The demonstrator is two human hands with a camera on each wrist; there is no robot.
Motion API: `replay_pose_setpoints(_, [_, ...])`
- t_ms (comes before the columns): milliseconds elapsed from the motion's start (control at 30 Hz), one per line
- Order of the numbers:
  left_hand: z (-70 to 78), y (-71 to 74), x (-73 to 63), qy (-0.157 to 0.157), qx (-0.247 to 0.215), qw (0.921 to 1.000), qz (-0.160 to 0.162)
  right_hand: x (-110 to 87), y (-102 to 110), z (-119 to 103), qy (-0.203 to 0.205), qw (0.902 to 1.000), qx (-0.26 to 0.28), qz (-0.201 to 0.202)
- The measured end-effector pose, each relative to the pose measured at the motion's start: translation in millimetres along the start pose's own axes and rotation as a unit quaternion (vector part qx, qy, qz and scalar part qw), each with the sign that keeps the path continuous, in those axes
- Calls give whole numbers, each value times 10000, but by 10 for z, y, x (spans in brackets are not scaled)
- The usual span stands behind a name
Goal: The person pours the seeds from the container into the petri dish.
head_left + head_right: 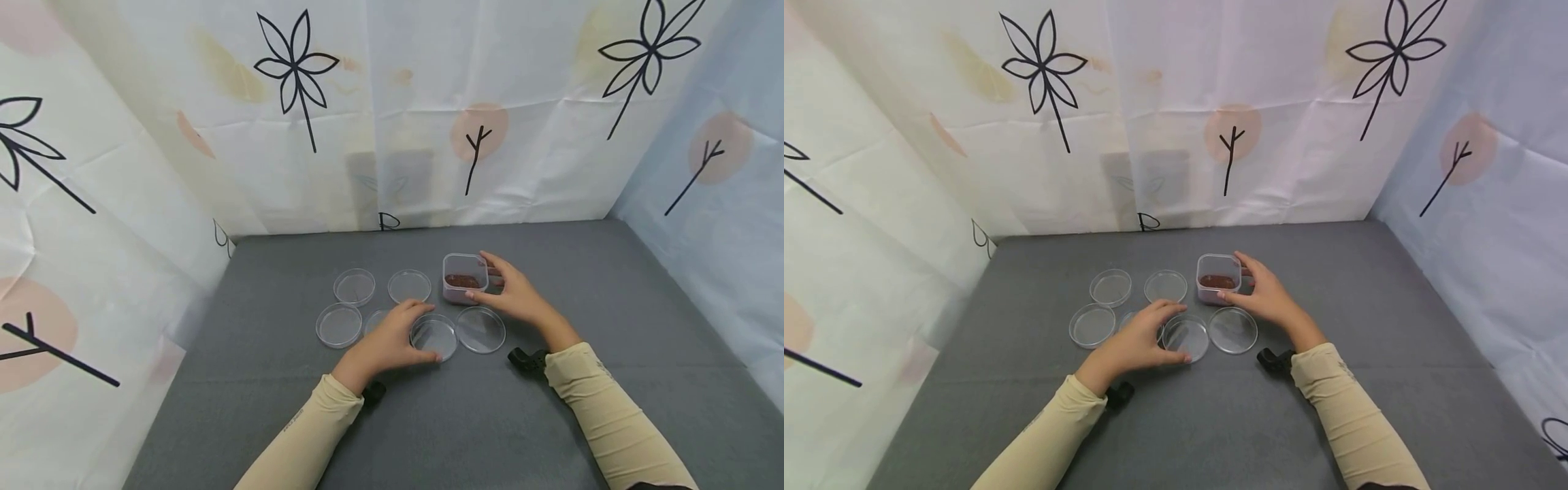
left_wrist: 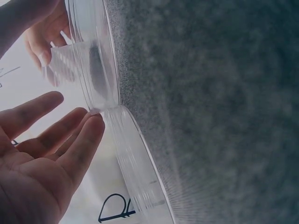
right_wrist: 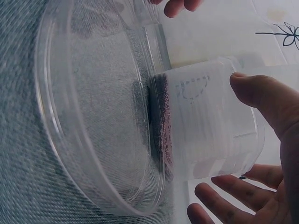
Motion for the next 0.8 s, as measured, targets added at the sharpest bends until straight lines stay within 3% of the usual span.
replay_pose_setpoints(300, [34, -22, 8, -125, 250, 9995, -151, -8, 15, 14, 8, 9999, 60, -80])
replay_pose_setpoints(800, [9, -73, -13, 192, 356, 9988, -294, -7, -48, 39, 128, 9994, 296, -149])
Point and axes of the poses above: each hand's wrist, its own x-axis towards the middle knuckle, its own y-axis out of the back of the hand, z = x × y, the point moved 5 cm from there along x, towards the middle knuckle, and after that the axes turned 14 degrees about -x, right-handed, at the moved point
